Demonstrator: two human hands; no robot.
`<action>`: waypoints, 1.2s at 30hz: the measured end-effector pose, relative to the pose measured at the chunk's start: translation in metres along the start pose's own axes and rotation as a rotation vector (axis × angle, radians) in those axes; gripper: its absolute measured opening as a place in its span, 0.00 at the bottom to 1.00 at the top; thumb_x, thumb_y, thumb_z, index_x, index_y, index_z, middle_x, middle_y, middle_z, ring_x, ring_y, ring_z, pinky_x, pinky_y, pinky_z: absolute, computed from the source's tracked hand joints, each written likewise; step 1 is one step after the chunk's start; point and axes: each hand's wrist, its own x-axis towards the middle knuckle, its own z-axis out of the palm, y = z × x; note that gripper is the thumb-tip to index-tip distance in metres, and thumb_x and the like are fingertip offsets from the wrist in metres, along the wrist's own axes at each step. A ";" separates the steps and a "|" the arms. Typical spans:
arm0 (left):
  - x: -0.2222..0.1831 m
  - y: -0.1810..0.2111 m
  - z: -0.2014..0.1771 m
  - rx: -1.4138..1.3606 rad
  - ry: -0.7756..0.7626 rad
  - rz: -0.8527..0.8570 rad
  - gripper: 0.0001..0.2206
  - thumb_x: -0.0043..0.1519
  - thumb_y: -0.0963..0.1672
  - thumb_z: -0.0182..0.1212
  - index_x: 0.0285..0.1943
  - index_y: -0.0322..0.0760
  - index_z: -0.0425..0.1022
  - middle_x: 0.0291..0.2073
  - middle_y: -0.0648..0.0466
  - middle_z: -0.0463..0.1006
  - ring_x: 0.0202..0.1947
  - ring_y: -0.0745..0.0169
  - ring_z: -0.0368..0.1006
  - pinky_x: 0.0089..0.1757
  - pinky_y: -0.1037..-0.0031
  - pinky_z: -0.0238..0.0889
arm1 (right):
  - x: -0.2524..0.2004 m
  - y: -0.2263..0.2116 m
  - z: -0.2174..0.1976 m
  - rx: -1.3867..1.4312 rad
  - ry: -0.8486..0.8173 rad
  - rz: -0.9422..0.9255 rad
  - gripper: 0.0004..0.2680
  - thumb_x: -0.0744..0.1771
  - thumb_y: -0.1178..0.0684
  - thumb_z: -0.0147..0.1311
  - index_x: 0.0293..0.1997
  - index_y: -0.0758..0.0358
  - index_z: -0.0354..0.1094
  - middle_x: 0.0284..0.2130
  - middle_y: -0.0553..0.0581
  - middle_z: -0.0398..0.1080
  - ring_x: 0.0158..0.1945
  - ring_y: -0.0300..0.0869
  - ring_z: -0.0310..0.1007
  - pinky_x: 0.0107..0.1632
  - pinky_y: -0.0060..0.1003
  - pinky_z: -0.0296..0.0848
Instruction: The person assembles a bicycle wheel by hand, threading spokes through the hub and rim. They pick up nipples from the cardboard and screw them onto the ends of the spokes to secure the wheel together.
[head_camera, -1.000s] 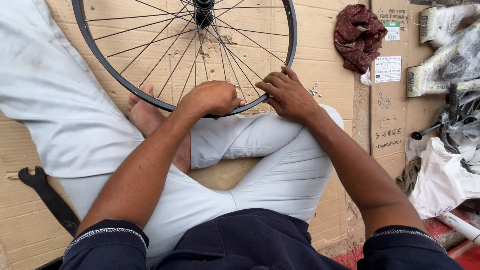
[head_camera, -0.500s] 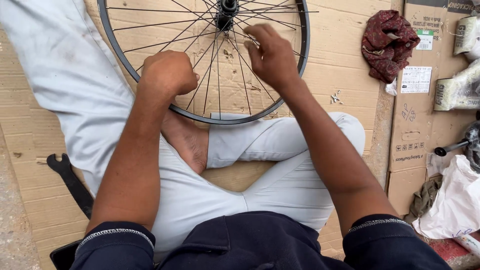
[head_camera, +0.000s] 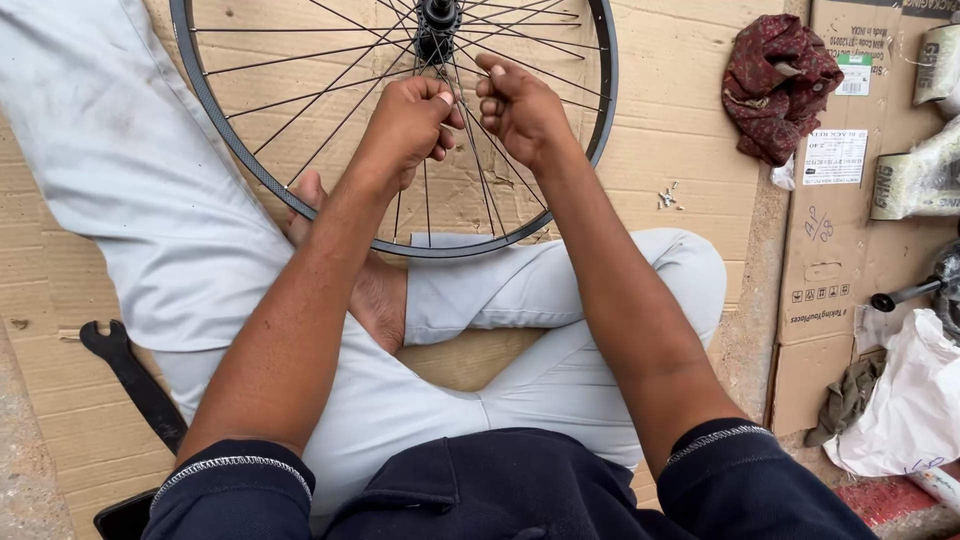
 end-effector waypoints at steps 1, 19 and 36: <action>-0.003 0.000 0.001 -0.056 -0.017 -0.018 0.06 0.68 0.42 0.54 0.44 0.31 0.72 0.32 0.50 0.79 0.22 0.69 0.71 0.23 0.77 0.63 | 0.017 0.000 0.003 0.268 -0.031 -0.023 0.11 0.72 0.55 0.48 0.62 0.66 0.67 0.31 0.52 0.70 0.25 0.34 0.63 0.30 0.30 0.65; -0.035 0.026 0.033 -0.395 -0.206 -0.188 0.14 0.70 0.46 0.53 0.56 0.28 0.64 0.39 0.45 0.79 0.36 0.59 0.84 0.40 0.70 0.82 | -0.136 0.032 -0.003 0.217 0.309 -0.484 0.05 0.67 0.54 0.61 0.39 0.61 0.69 0.27 0.49 0.70 0.27 0.34 0.67 0.30 0.30 0.69; -0.043 -0.027 0.071 0.265 -0.316 -0.297 0.08 0.59 0.43 0.69 0.46 0.40 0.81 0.36 0.60 0.83 0.34 0.80 0.78 0.32 0.81 0.71 | -0.132 0.017 -0.282 -1.074 0.588 -0.019 0.03 0.65 0.60 0.63 0.37 0.69 0.77 0.28 0.60 0.78 0.28 0.39 0.78 0.32 0.35 0.78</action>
